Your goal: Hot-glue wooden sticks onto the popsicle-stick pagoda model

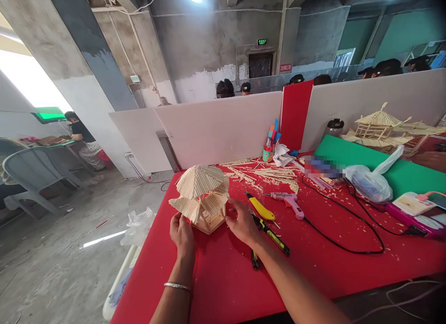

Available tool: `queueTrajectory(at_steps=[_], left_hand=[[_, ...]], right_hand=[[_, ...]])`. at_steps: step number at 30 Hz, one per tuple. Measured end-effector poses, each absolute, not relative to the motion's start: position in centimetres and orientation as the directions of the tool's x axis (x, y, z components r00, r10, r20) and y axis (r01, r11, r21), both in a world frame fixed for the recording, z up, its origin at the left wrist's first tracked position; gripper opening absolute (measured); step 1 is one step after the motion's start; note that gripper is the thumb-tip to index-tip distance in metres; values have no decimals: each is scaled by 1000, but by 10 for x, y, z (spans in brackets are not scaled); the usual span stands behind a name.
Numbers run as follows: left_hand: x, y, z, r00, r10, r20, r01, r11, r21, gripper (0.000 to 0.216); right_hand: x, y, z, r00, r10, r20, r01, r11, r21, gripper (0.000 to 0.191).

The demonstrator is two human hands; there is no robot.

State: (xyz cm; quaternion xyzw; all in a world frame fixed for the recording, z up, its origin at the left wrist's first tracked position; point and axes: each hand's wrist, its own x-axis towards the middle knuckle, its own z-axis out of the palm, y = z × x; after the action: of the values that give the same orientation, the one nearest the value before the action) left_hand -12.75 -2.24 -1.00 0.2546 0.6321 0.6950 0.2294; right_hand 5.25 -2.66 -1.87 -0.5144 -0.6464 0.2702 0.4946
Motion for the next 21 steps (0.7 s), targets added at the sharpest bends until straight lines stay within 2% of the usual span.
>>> queueTrajectory(at_steps=[2, 6, 10, 14, 21], left_hand=[[-128, -23, -9, -766, 641, 54, -8, -94, 995, 25], [-127, -23, -10, -751, 658, 54, -22, -106, 994, 24], [-125, -23, -9, -715, 696, 63, -32, -123, 992, 22], [-121, -26, -4, -668, 740, 80, -37, -141, 989, 30], [-117, -28, -4, -627, 764, 155, 226, -12, 974, 35]], right_hand=[[49, -29, -19, -47, 932, 361, 374, 351, -858, 52], [46, -34, -15, -160, 927, 340, 341, 375, -862, 40], [48, -37, -11, -209, 928, 309, 321, 364, -874, 33], [47, -38, -11, -231, 926, 298, 316, 361, -878, 34], [46, -35, -12, -226, 923, 313, 383, 379, -842, 22]])
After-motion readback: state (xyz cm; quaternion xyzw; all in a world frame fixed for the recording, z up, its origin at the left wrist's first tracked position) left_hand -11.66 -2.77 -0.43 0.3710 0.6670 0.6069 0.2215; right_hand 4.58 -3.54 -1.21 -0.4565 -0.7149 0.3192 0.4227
